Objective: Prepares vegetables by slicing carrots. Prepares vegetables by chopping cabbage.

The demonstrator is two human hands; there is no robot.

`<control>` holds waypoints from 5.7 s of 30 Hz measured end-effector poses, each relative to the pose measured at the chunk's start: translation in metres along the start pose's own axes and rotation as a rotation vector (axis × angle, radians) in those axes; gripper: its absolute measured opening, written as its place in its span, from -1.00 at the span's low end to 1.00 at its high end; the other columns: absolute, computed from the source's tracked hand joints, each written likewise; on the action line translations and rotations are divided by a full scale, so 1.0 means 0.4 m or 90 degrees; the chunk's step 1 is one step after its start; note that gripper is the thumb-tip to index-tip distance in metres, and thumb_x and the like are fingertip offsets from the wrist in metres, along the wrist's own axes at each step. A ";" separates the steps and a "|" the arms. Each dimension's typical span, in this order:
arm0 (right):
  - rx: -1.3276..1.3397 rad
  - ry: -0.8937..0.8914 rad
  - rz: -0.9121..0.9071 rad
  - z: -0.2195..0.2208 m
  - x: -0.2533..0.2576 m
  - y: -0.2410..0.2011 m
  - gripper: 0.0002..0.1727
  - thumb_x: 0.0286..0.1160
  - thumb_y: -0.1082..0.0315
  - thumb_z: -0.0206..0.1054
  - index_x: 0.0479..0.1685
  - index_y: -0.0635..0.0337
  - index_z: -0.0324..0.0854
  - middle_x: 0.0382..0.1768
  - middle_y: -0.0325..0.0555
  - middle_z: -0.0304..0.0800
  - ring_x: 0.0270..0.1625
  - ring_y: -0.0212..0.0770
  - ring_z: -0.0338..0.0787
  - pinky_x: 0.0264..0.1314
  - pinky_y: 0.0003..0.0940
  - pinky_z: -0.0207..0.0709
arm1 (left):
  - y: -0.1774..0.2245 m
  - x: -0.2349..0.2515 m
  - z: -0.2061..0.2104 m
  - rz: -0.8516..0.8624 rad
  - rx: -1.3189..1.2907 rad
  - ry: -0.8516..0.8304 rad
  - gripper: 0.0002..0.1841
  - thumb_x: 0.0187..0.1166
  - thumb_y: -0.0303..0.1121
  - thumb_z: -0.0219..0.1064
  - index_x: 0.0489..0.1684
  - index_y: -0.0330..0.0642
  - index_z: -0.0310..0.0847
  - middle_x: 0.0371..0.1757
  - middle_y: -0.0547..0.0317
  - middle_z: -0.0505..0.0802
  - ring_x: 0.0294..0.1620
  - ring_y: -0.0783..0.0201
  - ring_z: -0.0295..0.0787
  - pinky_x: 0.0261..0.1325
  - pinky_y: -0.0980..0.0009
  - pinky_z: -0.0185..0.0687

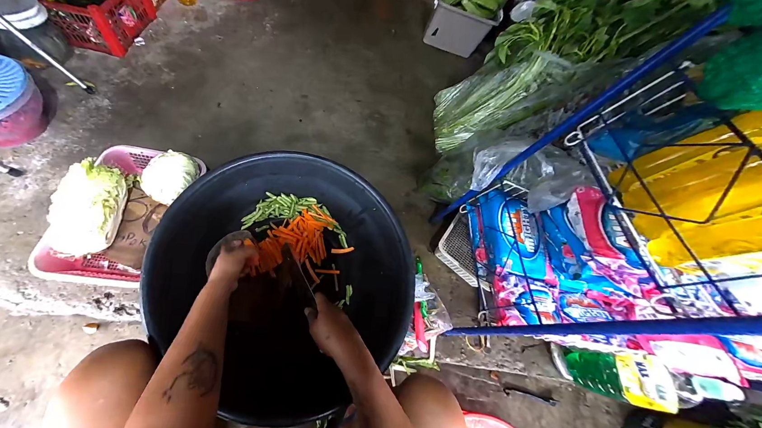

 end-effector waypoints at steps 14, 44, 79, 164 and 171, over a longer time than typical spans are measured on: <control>-0.149 0.010 -0.007 0.021 0.089 -0.037 -0.46 0.92 0.07 -0.05 0.75 0.05 0.25 0.35 0.22 0.74 0.42 0.22 0.75 0.41 0.24 0.59 | -0.054 0.006 -0.048 -0.005 -0.230 -0.019 -0.35 0.63 -0.42 0.28 0.73 -0.12 0.14 0.16 -0.14 0.74 -0.05 0.15 0.74 -0.02 0.23 0.69; -0.224 0.060 -0.006 0.072 0.106 -0.092 -0.50 0.94 0.10 -0.13 0.78 -0.10 0.17 0.15 0.16 0.84 0.25 0.21 0.85 0.25 0.19 0.68 | -0.064 0.022 0.042 0.119 0.215 -0.011 -0.76 0.70 -0.39 0.30 0.20 -0.26 0.72 0.15 -0.09 0.85 0.10 0.09 0.84 0.31 0.10 0.71; -0.257 0.033 0.034 0.072 0.088 -0.178 -0.45 0.89 0.27 -0.09 0.83 -0.06 0.10 0.25 0.17 0.79 0.32 0.20 0.82 0.28 0.20 0.67 | -0.062 0.007 0.036 0.105 0.220 0.015 -0.77 0.69 -0.38 0.30 0.16 -0.26 0.75 0.09 -0.08 0.88 0.12 0.07 0.84 0.33 0.05 0.67; -0.200 -0.025 0.064 0.099 0.001 -0.073 -0.45 0.89 0.18 -0.01 0.80 0.04 0.13 0.41 0.24 0.69 0.45 0.27 0.72 0.39 0.30 0.60 | -0.060 -0.026 0.056 0.165 0.385 0.037 -0.71 0.75 -0.33 0.23 0.24 -0.28 0.73 0.28 -0.15 0.83 0.38 -0.07 0.75 0.52 -0.05 0.55; -0.130 -0.110 0.047 0.037 -0.087 -0.020 -0.45 0.91 0.15 -0.02 0.78 0.10 0.12 0.23 0.29 0.69 0.02 0.19 0.86 0.04 0.14 0.72 | -0.031 -0.038 0.077 0.168 0.350 -0.002 -0.70 0.74 -0.35 0.23 0.26 -0.30 0.71 0.25 -0.19 0.84 0.33 -0.08 0.78 0.48 -0.06 0.58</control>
Point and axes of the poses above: each hand's wrist, its own x-axis towards the middle knuckle, its own z-axis out of the palm, y = z × x, the point moved 6 cm from there along x, towards the middle knuckle
